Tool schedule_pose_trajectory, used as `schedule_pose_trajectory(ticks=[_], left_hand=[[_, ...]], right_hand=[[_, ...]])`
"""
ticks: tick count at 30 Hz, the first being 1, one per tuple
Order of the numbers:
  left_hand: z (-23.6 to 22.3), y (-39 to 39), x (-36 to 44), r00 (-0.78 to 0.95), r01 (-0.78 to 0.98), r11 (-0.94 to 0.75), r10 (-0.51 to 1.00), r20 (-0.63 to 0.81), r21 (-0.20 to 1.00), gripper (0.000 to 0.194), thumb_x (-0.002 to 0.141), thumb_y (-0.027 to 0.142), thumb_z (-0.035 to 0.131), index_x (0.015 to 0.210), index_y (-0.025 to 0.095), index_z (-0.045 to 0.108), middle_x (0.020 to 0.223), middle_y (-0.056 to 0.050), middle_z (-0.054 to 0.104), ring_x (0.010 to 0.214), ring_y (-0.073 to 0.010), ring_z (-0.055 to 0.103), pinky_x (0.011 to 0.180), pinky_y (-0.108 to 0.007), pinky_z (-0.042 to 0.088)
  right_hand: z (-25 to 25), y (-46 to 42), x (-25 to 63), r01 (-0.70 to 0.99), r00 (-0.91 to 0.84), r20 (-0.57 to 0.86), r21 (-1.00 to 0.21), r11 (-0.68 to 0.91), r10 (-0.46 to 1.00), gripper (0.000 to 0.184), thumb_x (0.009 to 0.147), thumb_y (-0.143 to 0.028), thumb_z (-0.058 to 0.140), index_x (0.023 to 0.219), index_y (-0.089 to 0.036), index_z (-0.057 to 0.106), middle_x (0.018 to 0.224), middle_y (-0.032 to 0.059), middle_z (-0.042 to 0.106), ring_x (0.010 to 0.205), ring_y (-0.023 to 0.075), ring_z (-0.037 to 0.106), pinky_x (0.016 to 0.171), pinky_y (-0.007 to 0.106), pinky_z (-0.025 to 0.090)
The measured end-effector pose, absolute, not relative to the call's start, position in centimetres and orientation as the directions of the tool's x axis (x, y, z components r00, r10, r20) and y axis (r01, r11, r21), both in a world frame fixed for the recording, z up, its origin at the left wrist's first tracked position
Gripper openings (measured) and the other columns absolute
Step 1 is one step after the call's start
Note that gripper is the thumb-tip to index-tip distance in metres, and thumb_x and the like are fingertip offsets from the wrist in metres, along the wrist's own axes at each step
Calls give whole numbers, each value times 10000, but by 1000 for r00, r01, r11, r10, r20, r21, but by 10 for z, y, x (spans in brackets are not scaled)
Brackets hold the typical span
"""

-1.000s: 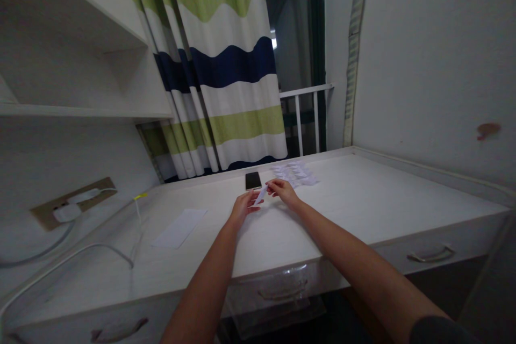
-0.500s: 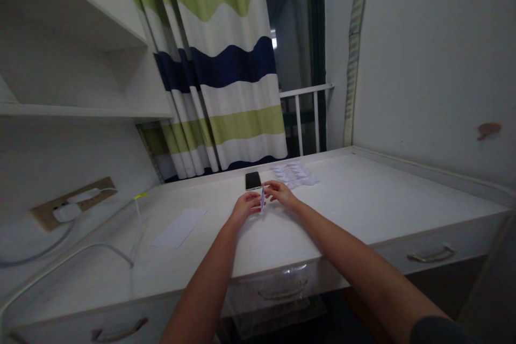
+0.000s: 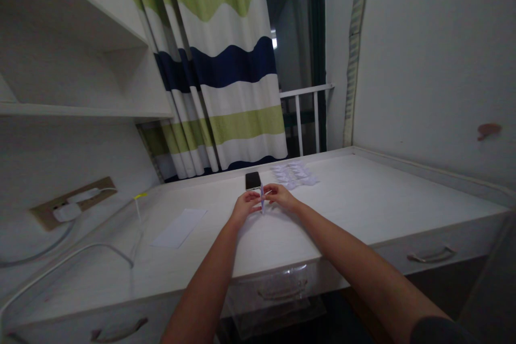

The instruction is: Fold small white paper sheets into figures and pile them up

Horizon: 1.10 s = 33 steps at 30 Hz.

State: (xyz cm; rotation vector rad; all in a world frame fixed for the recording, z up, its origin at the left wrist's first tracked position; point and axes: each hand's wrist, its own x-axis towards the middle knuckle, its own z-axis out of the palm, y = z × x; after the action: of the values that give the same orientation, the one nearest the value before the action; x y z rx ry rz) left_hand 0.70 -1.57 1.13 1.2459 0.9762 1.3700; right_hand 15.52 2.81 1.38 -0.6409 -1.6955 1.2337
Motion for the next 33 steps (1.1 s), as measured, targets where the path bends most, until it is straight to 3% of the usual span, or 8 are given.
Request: schedule_pose_trajectory(ticks=[14, 21, 33], left_hand=[[12, -16, 8, 40, -132, -195, 979, 202, 972, 315, 500, 277, 741, 681, 137, 524, 728, -31, 581, 735, -164, 574, 620, -338, 509], [13, -19, 9, 75, -168, -190, 976, 205, 967, 322, 515, 274, 731, 677, 145, 485, 761, -20, 562, 732, -148, 556, 625, -336, 499], [14, -19, 9, 77, -192, -181, 977, 199, 965, 337, 519, 290, 725, 683, 157, 462, 742, -2, 555, 717, -135, 554, 634, -312, 483]], right_hand=[[7, 33, 155, -167, -476, 344, -939, 301, 809, 322, 536, -241, 697, 816, -155, 565, 632, -29, 519, 548, 77, 490, 490, 204, 412], [15, 22, 156, -208, -518, 280, -958, 198, 808, 281, 572, -250, 673, 827, -164, 591, 748, 9, 576, 669, 107, 534, 577, 227, 422], [17, 19, 157, -267, -560, 258, -956, 124, 787, 335, 544, -225, 701, 862, -175, 608, 763, 13, 604, 674, 100, 542, 593, 215, 403]])
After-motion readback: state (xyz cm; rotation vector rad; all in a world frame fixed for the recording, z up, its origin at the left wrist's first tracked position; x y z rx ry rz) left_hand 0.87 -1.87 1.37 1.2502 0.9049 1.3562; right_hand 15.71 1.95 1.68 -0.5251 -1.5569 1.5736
